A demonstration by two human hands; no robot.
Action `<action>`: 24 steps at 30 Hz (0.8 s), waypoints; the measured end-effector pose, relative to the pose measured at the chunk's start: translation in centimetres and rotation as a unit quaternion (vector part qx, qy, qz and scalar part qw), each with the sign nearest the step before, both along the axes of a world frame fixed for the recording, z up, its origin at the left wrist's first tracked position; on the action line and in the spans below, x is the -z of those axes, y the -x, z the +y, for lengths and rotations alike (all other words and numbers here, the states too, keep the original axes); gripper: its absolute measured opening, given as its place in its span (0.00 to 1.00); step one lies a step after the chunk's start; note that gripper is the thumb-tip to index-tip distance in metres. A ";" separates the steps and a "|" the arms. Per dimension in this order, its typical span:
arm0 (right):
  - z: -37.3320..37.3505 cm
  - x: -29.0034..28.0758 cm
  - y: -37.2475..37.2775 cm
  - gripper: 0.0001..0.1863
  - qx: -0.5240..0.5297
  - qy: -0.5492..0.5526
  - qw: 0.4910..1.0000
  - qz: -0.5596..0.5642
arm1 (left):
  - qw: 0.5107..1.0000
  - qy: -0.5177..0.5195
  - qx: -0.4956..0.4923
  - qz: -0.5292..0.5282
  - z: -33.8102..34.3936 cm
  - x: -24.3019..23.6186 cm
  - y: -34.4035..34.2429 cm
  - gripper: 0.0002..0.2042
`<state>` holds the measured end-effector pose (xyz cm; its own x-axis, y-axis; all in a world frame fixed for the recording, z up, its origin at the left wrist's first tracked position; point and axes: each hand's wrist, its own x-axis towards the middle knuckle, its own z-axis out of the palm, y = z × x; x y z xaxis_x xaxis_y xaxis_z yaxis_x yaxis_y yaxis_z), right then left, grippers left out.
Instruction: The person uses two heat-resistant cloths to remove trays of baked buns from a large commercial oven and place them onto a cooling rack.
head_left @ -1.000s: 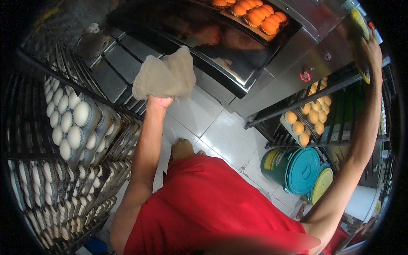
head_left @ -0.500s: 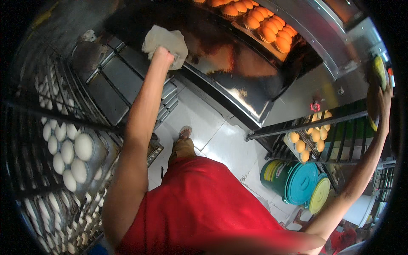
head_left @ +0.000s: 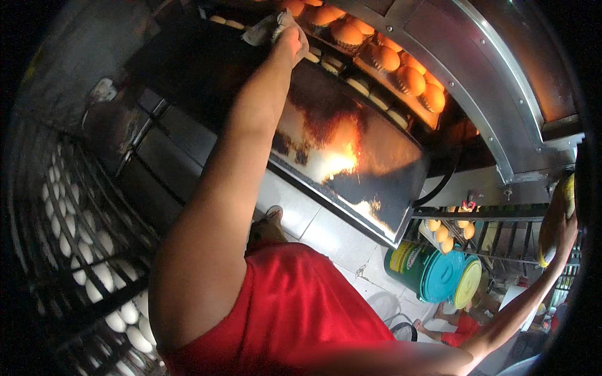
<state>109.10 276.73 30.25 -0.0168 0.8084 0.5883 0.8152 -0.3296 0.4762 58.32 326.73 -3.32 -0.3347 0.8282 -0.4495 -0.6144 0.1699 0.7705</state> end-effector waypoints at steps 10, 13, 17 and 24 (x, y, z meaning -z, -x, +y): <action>6.6 20.0 21.3 0.26 0.047 -0.061 0.772 0.631 | 0.963 -0.031 0.144 0.226 5.7 5.8 -1.9 0.13; 14.4 23.3 28.2 0.20 -0.012 0.003 0.621 0.784 | 0.922 -0.071 0.132 0.357 5.3 5.5 0.3 0.13; 22.7 29.0 30.9 0.17 -0.091 0.050 0.327 0.939 | 0.826 -0.156 0.135 0.524 3.4 3.8 2.4 0.13; 29.1 32.7 34.6 0.14 -0.115 0.098 0.108 0.983 | 0.639 -0.216 0.127 0.727 -5.9 3.2 10.9 0.13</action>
